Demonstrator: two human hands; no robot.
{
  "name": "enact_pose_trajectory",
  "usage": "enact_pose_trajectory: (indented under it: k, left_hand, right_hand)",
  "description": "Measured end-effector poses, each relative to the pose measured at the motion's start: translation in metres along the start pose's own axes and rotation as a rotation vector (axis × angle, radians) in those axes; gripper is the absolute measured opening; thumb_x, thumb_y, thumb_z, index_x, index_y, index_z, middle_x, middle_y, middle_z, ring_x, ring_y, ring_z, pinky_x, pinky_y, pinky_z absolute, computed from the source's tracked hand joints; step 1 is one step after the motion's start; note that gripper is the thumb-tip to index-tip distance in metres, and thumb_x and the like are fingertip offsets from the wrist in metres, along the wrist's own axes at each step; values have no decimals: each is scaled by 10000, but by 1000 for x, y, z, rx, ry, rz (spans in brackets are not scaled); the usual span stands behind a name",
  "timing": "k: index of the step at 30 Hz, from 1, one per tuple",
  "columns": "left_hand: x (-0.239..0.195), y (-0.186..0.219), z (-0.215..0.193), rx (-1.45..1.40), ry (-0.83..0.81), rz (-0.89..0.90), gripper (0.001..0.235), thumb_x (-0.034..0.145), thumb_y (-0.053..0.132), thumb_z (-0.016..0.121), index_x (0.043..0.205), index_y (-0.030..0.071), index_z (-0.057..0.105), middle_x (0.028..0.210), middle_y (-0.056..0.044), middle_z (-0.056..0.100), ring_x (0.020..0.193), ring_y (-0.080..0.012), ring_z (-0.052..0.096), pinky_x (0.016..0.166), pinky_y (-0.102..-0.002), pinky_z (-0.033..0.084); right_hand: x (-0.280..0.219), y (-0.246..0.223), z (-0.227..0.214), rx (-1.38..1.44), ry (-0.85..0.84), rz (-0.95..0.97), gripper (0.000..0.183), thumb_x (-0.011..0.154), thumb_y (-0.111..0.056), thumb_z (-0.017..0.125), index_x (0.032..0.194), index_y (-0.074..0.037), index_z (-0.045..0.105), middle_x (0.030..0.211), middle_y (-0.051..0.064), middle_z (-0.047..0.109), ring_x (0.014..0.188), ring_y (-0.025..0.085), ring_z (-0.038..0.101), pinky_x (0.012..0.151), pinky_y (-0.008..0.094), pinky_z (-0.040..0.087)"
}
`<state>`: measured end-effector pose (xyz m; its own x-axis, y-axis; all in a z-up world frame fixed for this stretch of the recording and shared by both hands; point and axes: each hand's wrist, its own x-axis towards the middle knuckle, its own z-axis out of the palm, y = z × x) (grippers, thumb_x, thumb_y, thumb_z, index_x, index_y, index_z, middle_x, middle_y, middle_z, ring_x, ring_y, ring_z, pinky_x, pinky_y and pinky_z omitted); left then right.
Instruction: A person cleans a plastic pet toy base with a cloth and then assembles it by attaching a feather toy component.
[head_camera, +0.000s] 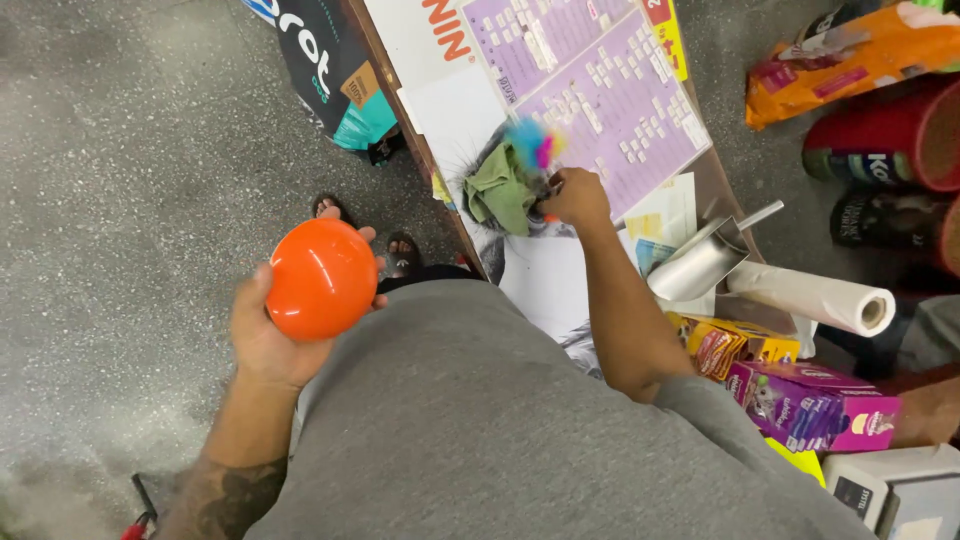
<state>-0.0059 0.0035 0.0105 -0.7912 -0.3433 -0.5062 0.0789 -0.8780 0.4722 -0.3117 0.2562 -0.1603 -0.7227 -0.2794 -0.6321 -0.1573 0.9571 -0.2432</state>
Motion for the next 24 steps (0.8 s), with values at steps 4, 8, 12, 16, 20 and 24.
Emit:
enact_pose_trajectory:
  k: [4,8,12,16,20,24]
  left_hand:
    - [2,2,1,67,2,-36,924,684,523,675,1485,94,512,1308,-266,643,1046,-428,702,762,-532,621]
    - [6,0,-7,146,-17,-37,971,629,469,705,1491,74,497,1306,-262,633,1068,-416,686,812,-525,603]
    - [11,-13,-20,70,-69,-43,854,694,311,630,1498,56,494,1260,-306,635,929,-503,698,746,-624,615]
    - [9,-13,-26,310,-223,-21,1004,674,391,753,1559,62,413,1260,-249,619,1024,-388,694,749,-537,652]
    - [14,-18,-42,446,-213,6,1095,628,345,833,1576,52,368,1374,-207,520,1157,-351,608,849,-536,631]
    - [12,-17,-36,597,-154,34,1104,584,424,871,1537,63,446,1421,-163,514,1236,-278,549,986,-462,542]
  right_hand:
    - [45,50,20,188,158,77,291,732,-359,804,988,-221,797,940,54,776,1028,320,728,930,449,576]
    - [60,70,-1,465,384,58,169,822,-343,753,967,-281,814,870,8,769,924,228,746,849,375,576]
    - [47,52,-25,1304,281,40,214,929,-239,698,1079,-115,786,993,137,781,863,254,767,799,404,688]
    - [20,16,-36,1766,-86,-66,331,1005,-321,550,1135,-66,715,1046,194,777,894,329,792,746,381,692]
    - [-12,-32,-27,1966,-390,-238,517,937,-470,615,1181,-26,716,1064,255,744,904,380,758,740,406,694]
    - [-33,-65,10,2028,-687,-454,552,930,-403,638,1316,-8,641,1199,283,666,1020,386,715,855,385,676]
